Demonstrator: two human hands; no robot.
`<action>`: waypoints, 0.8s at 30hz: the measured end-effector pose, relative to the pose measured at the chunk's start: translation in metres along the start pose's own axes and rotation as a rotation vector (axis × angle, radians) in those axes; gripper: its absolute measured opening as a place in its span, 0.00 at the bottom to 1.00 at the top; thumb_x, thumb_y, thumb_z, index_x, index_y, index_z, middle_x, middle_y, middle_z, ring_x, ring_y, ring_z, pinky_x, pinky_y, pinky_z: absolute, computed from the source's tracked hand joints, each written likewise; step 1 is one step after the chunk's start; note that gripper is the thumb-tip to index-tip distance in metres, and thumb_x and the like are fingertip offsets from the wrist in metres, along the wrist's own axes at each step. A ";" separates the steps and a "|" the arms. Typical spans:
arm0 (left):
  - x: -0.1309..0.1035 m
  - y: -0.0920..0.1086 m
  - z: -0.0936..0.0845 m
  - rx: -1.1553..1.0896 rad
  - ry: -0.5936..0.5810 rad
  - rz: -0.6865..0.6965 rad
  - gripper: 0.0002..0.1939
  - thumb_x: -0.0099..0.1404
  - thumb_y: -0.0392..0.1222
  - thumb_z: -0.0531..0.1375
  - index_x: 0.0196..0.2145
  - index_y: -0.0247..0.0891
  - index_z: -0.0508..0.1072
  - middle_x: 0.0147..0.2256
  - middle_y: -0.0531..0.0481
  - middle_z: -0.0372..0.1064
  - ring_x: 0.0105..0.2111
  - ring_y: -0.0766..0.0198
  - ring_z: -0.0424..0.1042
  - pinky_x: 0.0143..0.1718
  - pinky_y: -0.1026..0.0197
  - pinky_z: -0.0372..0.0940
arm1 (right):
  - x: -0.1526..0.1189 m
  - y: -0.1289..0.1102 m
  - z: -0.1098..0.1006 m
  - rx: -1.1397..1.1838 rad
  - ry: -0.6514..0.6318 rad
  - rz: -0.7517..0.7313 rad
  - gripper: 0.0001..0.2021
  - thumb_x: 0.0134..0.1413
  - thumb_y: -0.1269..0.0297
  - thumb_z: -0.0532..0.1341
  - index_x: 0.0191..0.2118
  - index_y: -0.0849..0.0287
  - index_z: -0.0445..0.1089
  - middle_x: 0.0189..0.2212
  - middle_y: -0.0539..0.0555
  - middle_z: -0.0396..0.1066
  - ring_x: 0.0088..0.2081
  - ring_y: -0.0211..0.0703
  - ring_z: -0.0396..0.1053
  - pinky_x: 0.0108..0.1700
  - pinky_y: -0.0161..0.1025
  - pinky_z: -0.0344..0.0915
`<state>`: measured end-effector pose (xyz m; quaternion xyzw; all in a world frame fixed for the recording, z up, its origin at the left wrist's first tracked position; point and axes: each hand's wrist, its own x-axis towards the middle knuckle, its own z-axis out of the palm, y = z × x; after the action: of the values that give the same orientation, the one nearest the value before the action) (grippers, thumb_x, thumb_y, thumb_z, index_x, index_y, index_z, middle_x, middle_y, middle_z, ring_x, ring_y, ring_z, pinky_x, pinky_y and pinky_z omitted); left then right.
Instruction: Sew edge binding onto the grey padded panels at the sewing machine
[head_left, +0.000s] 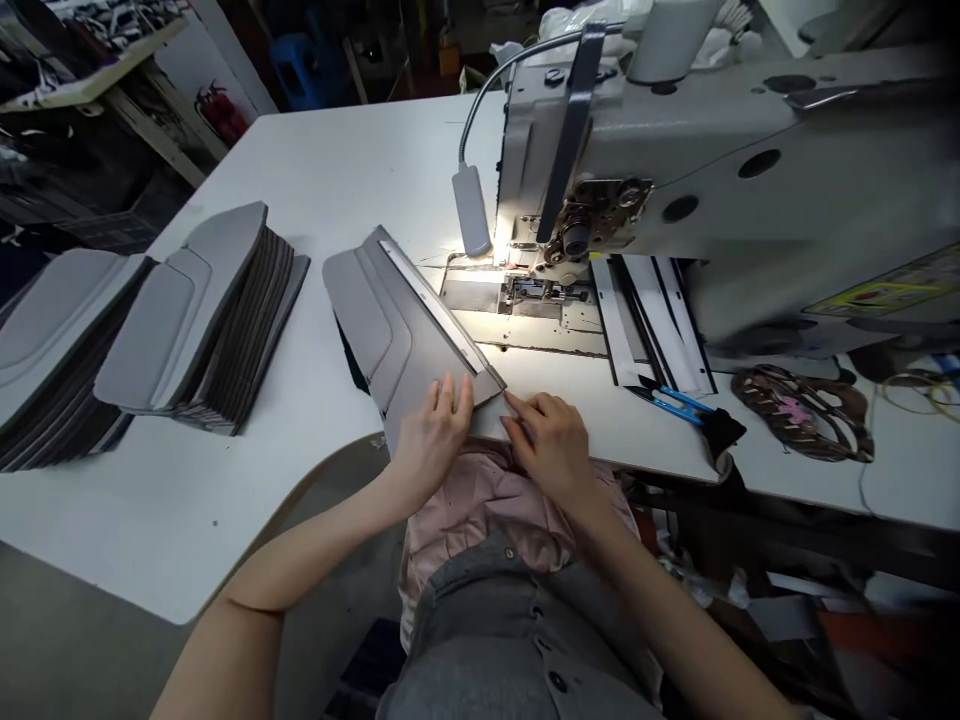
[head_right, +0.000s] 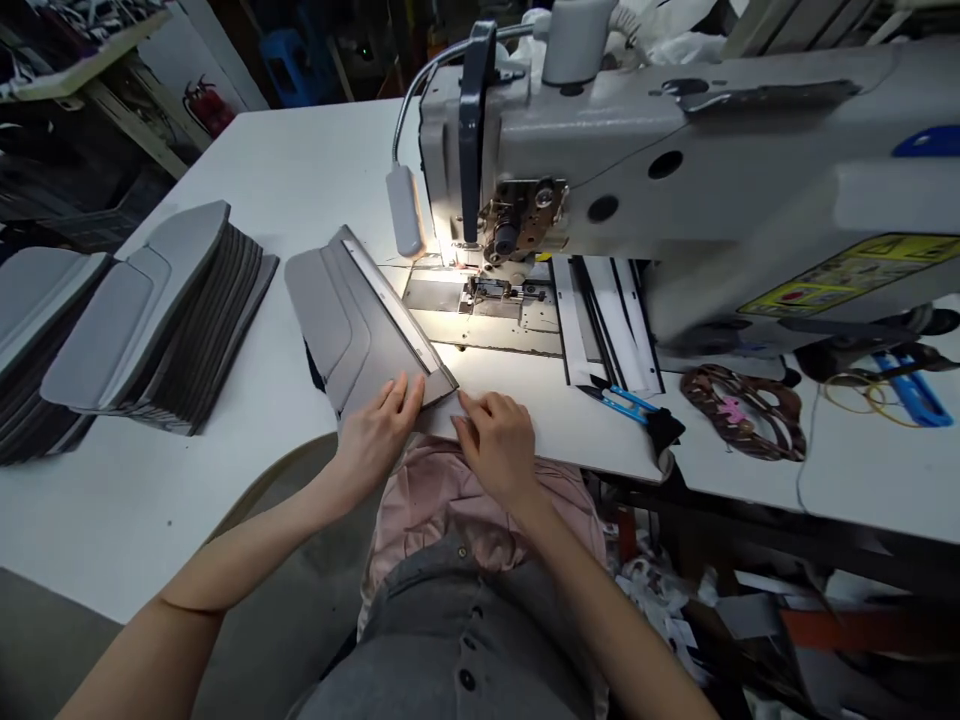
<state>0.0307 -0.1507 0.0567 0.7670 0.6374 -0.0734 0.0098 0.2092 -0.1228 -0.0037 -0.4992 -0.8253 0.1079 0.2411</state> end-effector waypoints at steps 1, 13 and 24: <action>-0.005 0.001 -0.006 -0.049 -0.014 0.039 0.30 0.66 0.23 0.48 0.65 0.32 0.61 0.62 0.33 0.62 0.58 0.48 0.70 0.45 0.55 0.76 | -0.001 -0.004 0.001 0.048 0.016 0.049 0.13 0.63 0.60 0.59 0.46 0.60 0.77 0.34 0.56 0.73 0.38 0.49 0.69 0.40 0.42 0.61; -0.109 0.010 0.015 -0.935 0.698 -0.230 0.24 0.64 0.40 0.59 0.58 0.42 0.63 0.48 0.41 0.73 0.46 0.53 0.76 0.45 0.51 0.76 | 0.012 -0.091 -0.039 0.562 0.522 -0.561 0.22 0.61 0.80 0.54 0.58 0.56 0.68 0.47 0.55 0.79 0.52 0.44 0.75 0.53 0.40 0.75; -0.154 0.047 0.056 -0.986 0.459 -0.502 0.22 0.69 0.33 0.53 0.60 0.42 0.68 0.46 0.44 0.77 0.51 0.56 0.76 0.51 0.49 0.76 | -0.020 -0.114 -0.002 0.602 0.336 -0.810 0.13 0.62 0.79 0.57 0.47 0.58 0.72 0.48 0.59 0.79 0.52 0.47 0.75 0.52 0.41 0.75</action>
<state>0.0434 -0.3164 0.0169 0.4941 0.7439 0.3985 0.2090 0.1301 -0.1952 0.0403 -0.0596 -0.8343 0.1570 0.5251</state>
